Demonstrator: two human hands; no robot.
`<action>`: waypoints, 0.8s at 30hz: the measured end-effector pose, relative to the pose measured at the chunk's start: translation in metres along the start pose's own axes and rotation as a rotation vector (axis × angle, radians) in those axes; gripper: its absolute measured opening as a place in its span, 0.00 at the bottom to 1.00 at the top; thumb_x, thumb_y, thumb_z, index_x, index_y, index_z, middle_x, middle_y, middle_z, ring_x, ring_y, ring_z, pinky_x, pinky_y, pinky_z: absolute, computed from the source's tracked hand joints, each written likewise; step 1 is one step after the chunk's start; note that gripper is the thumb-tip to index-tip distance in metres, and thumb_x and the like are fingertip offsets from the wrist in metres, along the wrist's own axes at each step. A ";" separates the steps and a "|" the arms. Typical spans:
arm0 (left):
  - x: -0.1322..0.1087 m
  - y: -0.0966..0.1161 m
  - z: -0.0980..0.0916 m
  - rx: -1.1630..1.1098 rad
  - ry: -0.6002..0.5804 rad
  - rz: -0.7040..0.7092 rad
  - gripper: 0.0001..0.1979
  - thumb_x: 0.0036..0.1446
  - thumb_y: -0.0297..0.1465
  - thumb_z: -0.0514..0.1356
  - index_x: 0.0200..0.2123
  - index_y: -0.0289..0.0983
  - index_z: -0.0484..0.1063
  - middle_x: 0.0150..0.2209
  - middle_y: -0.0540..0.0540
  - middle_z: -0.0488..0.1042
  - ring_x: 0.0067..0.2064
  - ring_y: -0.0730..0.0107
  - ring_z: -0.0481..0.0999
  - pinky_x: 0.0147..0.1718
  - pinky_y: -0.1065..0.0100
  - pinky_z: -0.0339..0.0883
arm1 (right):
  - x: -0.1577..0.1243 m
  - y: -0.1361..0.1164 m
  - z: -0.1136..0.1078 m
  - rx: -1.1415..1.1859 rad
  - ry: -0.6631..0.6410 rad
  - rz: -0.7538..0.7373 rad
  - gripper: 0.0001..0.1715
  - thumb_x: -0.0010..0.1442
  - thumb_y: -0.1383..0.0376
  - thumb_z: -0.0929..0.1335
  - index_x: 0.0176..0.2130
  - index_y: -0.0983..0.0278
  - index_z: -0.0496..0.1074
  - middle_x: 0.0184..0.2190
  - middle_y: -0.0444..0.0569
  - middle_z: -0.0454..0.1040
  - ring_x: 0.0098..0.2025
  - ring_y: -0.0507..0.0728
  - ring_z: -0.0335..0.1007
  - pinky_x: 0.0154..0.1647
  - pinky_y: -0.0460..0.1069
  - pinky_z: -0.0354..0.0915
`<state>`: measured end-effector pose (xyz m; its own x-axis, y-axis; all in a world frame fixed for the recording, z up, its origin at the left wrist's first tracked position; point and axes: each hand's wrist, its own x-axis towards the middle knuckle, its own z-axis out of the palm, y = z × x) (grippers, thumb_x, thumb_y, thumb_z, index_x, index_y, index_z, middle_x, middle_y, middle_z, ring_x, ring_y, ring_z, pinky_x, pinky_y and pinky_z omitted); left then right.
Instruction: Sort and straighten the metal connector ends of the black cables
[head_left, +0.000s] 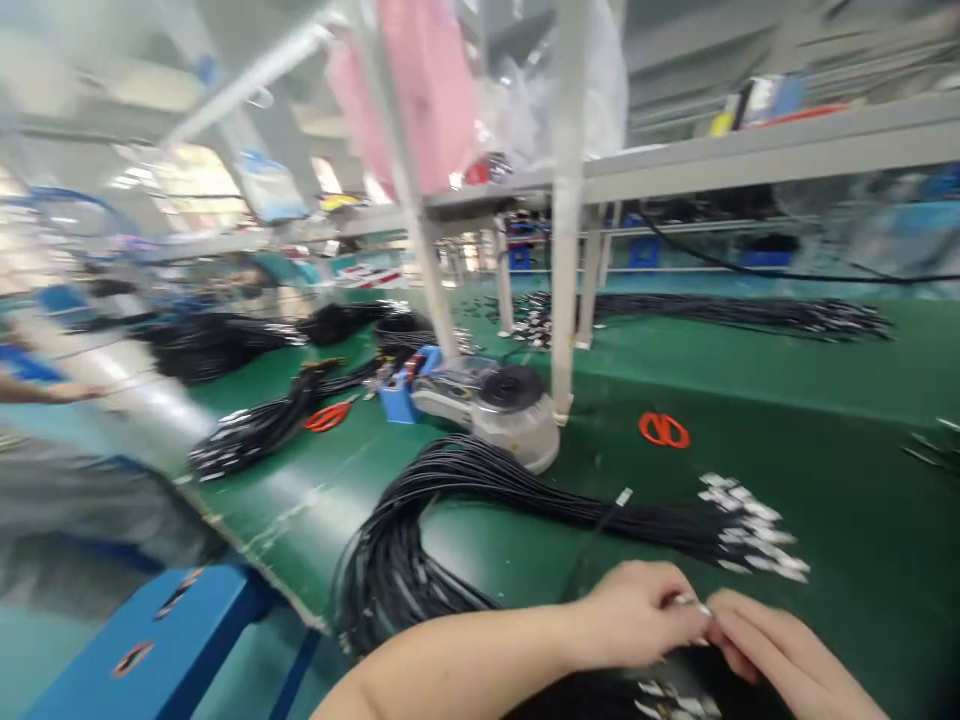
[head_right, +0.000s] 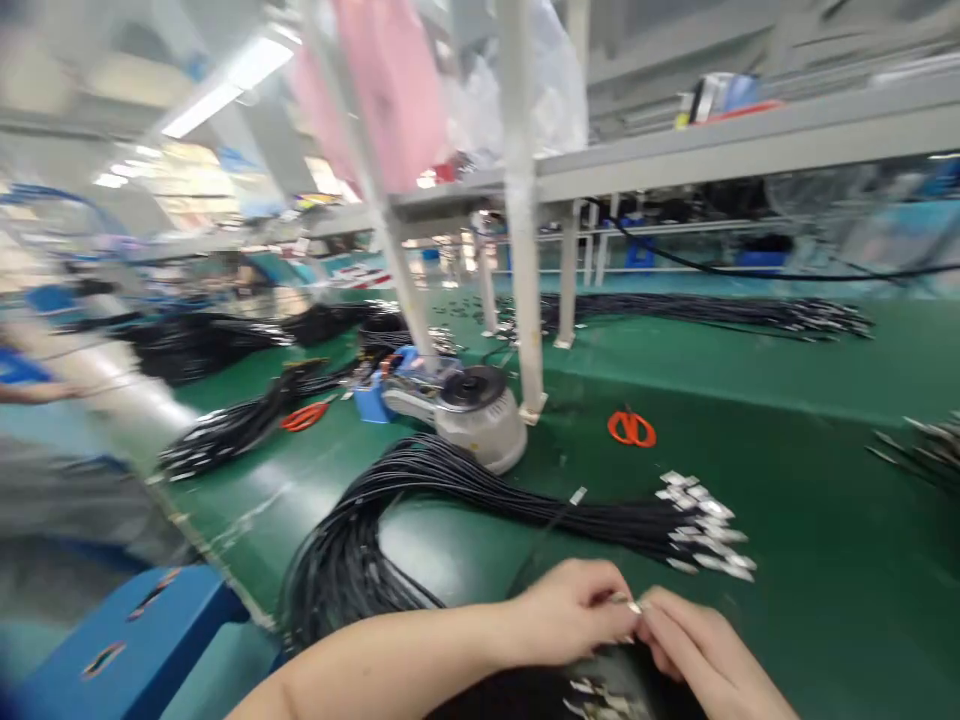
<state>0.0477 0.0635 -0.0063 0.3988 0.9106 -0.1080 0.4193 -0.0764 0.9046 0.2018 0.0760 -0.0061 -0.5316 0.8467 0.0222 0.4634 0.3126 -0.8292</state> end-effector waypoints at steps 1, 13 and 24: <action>0.001 -0.003 0.002 -0.037 -0.030 -0.002 0.09 0.51 0.39 0.52 0.28 0.40 0.63 0.23 0.53 0.63 0.25 0.75 0.60 0.22 0.73 0.53 | -0.010 0.002 -0.010 0.002 -0.007 0.020 0.23 0.60 0.54 0.56 0.19 0.60 0.61 0.17 0.45 0.62 0.21 0.54 0.60 0.23 0.50 0.60; 0.003 -0.008 -0.011 0.013 -0.167 -0.025 0.06 0.51 0.32 0.52 0.25 0.36 0.58 0.21 0.56 0.58 0.23 0.79 0.57 0.22 0.75 0.51 | -0.018 0.011 -0.016 0.100 0.039 0.069 0.19 0.59 0.63 0.57 0.21 0.66 0.64 0.16 0.41 0.60 0.21 0.49 0.56 0.24 0.44 0.53; 0.000 -0.007 -0.003 -0.210 -0.181 -0.095 0.07 0.49 0.34 0.53 0.25 0.35 0.60 0.20 0.54 0.62 0.20 0.78 0.60 0.18 0.76 0.53 | -0.019 0.014 -0.012 0.183 -0.042 0.074 0.18 0.60 0.62 0.58 0.23 0.66 0.65 0.17 0.41 0.62 0.21 0.49 0.58 0.24 0.43 0.54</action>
<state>0.0419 0.0658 -0.0117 0.5129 0.8210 -0.2508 0.2910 0.1086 0.9505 0.2266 0.0698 -0.0119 -0.5320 0.8444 -0.0625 0.3678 0.1639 -0.9153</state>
